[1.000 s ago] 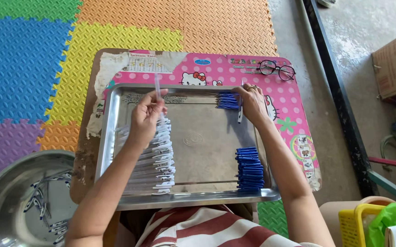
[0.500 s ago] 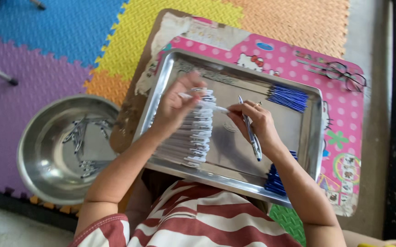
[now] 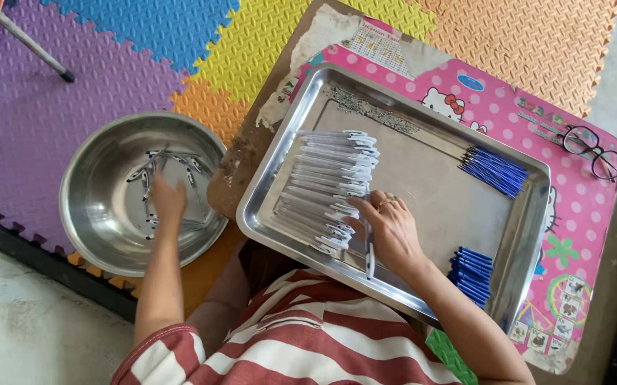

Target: The person assembles pens by inserting ink refills into pen barrels and attaching clips, then places the finished pens into groups on a tray.

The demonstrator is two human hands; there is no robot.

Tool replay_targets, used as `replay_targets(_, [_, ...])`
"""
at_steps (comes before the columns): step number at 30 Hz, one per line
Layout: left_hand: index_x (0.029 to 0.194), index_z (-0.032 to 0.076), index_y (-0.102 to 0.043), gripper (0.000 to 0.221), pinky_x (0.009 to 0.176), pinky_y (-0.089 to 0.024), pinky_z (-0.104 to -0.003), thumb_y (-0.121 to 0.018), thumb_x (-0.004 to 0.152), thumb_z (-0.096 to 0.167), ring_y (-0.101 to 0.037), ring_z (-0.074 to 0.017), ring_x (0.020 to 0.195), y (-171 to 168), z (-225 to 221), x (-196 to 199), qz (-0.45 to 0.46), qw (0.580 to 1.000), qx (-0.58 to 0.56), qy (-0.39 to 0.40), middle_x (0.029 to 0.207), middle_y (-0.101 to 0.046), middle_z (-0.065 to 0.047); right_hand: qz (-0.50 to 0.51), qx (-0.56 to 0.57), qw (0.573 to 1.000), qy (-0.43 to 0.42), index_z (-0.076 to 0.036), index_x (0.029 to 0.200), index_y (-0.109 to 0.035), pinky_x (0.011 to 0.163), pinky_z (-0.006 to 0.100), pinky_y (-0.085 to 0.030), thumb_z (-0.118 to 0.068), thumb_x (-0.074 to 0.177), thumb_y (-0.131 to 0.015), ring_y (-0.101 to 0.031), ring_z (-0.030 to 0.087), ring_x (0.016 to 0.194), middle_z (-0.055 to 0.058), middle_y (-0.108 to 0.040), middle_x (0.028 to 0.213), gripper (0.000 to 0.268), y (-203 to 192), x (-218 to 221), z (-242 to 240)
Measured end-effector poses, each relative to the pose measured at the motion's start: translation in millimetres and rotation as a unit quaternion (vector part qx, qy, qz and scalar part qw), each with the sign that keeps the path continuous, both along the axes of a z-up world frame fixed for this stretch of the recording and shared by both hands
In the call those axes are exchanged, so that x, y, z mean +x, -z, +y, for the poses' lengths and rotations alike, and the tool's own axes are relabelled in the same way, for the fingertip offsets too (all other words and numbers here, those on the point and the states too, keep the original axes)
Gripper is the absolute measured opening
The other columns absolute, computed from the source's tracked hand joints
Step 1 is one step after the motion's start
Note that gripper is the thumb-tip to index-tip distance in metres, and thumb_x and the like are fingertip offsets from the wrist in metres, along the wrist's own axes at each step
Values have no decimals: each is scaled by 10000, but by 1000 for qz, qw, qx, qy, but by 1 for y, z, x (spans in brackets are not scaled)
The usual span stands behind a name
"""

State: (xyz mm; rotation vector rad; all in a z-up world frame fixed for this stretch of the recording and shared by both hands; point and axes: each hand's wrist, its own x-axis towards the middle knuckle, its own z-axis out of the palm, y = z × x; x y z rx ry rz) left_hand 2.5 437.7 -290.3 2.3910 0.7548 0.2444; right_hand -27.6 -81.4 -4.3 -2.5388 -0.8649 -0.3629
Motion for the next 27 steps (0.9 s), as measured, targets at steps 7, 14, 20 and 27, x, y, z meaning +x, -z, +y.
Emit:
replay_targets(7, [1541, 61, -499, 740, 1082, -484, -623, -781, 945, 396, -558, -525, 1316, 44, -45, -28, 203, 979, 10, 3, 1397, -523, -306, 76, 24, 997, 13, -236, 1172, -739, 734, 477, -564, -220, 932, -740, -702, 374, 805, 108, -645, 854, 240, -31, -25, -10])
replay_targets(14, [1237, 34, -473, 408, 866, -484, -637, -586, 884, 203, -636, -532, 1089, 25, -68, -15, 185, 969, -154, -49, 1176, -663, -296, 159, 24, 986, 50, -187, 1170, -752, 697, 400, -523, -267, 987, -708, -683, 256, 742, 31, -697, 921, 205, -29, -40, -8])
replay_targets(20, [1293, 12, -464, 568, 941, -504, -620, -680, 862, 312, -629, -546, 1136, 23, -69, 7, 156, 976, -134, -67, 1213, -662, -351, 175, 33, 980, 85, -203, 1132, -769, 676, 385, -535, -278, 991, -698, -701, 236, 789, 25, -708, 900, 175, -15, -33, -17])
replay_targets(27, [1421, -78, -521, 503, 915, -380, -349, -585, 925, -30, -585, -404, 1182, 24, -83, 12, -57, 806, -524, -267, 1360, -588, -311, 178, 73, 978, 84, -168, 1160, -770, 764, 388, -578, -254, 1001, -683, -739, 254, 892, 37, -737, 997, 201, -14, -28, -27])
